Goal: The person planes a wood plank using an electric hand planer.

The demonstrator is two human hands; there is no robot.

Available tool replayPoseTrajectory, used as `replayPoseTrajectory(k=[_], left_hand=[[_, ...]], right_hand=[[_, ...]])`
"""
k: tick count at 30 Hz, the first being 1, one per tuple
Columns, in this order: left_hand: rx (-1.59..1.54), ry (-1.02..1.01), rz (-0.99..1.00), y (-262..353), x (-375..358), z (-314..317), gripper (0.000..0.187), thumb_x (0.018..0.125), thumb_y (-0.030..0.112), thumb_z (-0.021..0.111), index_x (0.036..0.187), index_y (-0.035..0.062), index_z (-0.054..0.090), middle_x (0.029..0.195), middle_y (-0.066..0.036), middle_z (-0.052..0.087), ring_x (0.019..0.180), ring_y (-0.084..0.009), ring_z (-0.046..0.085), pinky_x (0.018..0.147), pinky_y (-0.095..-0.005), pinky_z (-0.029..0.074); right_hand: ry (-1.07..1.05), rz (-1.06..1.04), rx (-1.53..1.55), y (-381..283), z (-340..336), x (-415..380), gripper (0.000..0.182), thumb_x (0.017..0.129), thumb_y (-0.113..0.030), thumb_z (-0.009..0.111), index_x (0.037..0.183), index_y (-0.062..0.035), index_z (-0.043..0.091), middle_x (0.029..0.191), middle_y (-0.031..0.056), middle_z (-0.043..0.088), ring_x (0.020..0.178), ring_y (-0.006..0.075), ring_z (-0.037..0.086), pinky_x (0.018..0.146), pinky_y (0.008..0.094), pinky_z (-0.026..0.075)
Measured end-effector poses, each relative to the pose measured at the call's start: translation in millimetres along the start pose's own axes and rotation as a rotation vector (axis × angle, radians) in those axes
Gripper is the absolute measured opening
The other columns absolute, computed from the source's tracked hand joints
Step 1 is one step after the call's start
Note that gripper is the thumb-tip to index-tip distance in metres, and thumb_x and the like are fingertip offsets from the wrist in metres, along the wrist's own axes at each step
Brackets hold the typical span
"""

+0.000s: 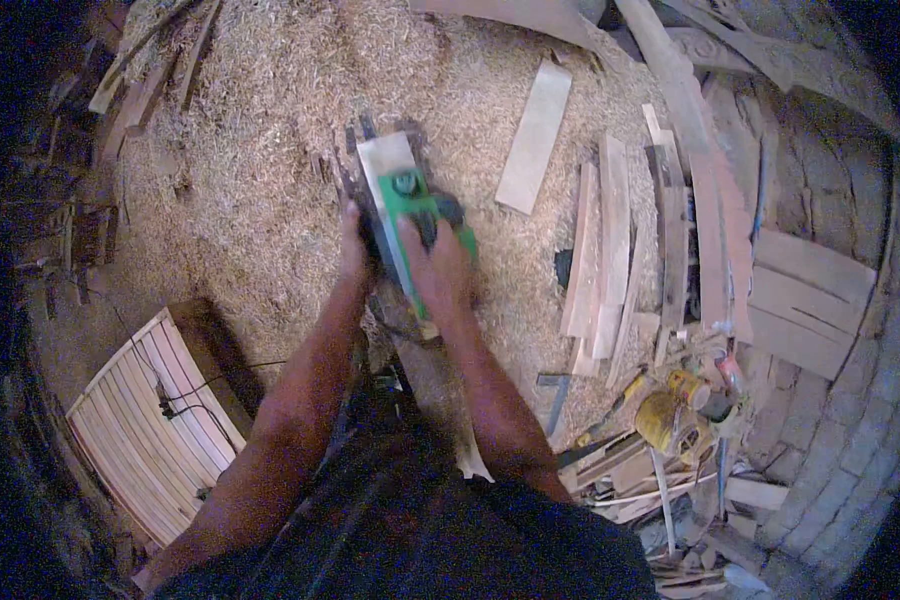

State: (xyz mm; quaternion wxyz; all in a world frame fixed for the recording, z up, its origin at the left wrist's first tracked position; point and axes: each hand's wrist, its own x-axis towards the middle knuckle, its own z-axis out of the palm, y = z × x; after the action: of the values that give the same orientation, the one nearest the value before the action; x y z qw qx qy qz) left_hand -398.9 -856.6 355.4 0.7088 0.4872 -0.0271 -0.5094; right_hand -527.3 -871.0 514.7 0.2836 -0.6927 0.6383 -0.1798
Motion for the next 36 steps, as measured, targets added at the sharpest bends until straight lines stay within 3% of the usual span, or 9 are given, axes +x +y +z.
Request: replayPoseTrajectory(k=[4,5,8,11,21,24,29,33,36], left_hand=[[0.536,0.155,0.073,-7.7,30.6,2.1,0.108,0.092,0.041,0.082,0.172,0.0126,0.016,0.165,-0.027,0.036,0.148,-0.0343,0.044,0.121,-0.0454,0.04],[0.607,0.202,-0.026,-1.9,32.0,9.6,0.112,0.089,0.037,0.086,0.172,0.0144,0.015,0.165,-0.029,0.036,0.147,-0.0355,0.045,0.119,-0.0472,0.042],[0.694,0.241,-0.214,14.9,37.9,25.6,0.118,0.083,0.027,0.091,0.17,0.013,0.014,0.159,-0.03,0.04,0.139,-0.0387,0.052,0.112,-0.0517,0.049],[0.461,0.108,-0.193,13.6,38.1,17.4,0.107,0.087,0.02,0.088,0.164,0.0018,0.015,0.146,-0.027,0.054,0.119,-0.0396,0.066,0.098,-0.0539,0.058],[0.193,-0.077,-0.127,6.8,48.5,4.0,0.111,0.084,0.006,0.088,0.167,0.0082,0.015,0.15,-0.022,0.053,0.13,-0.0352,0.06,0.108,-0.0467,0.052],[0.353,-0.013,-0.113,9.4,45.4,4.3,0.105,0.089,0.012,0.085,0.167,0.0073,0.015,0.152,-0.022,0.052,0.131,-0.035,0.059,0.109,-0.047,0.052],[-0.181,-0.227,-0.277,-0.5,55.9,-17.9,0.073,0.109,0.053,0.051,0.161,0.0033,0.037,0.151,-0.018,0.058,0.133,-0.0315,0.06,0.115,-0.046,0.048],[-0.19,-0.163,-0.248,9.1,48.2,-8.2,0.088,0.107,0.075,0.026,0.146,0.0037,0.058,0.141,-0.016,0.067,0.125,-0.0339,0.064,0.112,-0.0496,0.049],[-0.181,-0.133,-0.242,29.6,32.5,1.6,0.086,0.108,0.075,0.027,0.147,0.0042,0.057,0.141,-0.016,0.067,0.125,-0.0349,0.063,0.113,-0.0499,0.048]], right_hand=[[-0.123,0.213,0.046,52.0,-42.0,-153.5,0.07,0.096,-0.058,0.07,0.128,0.0036,0.066,0.104,0.0323,0.073,0.099,0.0513,0.071,0.09,0.0551,0.056],[-0.163,0.249,0.006,67.8,-47.5,-183.1,0.071,0.095,-0.059,0.072,0.13,0.0027,0.066,0.104,0.0317,0.073,0.1,0.0512,0.071,0.092,0.0554,0.056],[0.02,0.203,-0.13,100.8,-39.6,-237.9,0.054,0.096,-0.048,0.076,0.116,0.0018,0.068,0.096,0.0272,0.071,0.09,0.046,0.07,0.08,0.0523,0.055],[-0.043,0.347,-0.145,94.1,-37.0,-233.2,0.054,0.095,-0.048,0.076,0.115,0.0015,0.068,0.094,0.0278,0.072,0.09,0.0484,0.07,0.081,0.0531,0.055],[-0.002,0.226,0.033,42.7,-21.7,-141.2,0.055,0.096,-0.05,0.074,0.112,0.0024,0.068,0.092,0.0309,0.073,0.089,0.0495,0.073,0.079,0.0551,0.057],[-0.013,0.193,0.009,26.1,-17.8,-113.0,0.057,0.098,-0.053,0.071,0.114,0.0011,0.067,0.092,0.029,0.074,0.089,0.0489,0.074,0.079,0.0558,0.058],[0.016,0.15,-0.003,10.0,-2.0,-72.4,0.056,0.097,-0.05,0.073,0.109,0.0041,0.069,0.089,0.032,0.071,0.087,0.0506,0.072,0.075,0.0564,0.056],[0.026,0.162,-0.035,-8.5,3.8,-46.3,0.056,0.098,-0.052,0.072,0.109,0.0031,0.068,0.088,0.0311,0.071,0.086,0.051,0.072,0.075,0.0562,0.056],[0.047,0.116,-0.058,-8.9,12.7,-30.7,0.057,0.098,-0.053,0.072,0.108,0.0027,0.068,0.088,0.031,0.071,0.087,0.0509,0.072,0.075,0.0557,0.056]])
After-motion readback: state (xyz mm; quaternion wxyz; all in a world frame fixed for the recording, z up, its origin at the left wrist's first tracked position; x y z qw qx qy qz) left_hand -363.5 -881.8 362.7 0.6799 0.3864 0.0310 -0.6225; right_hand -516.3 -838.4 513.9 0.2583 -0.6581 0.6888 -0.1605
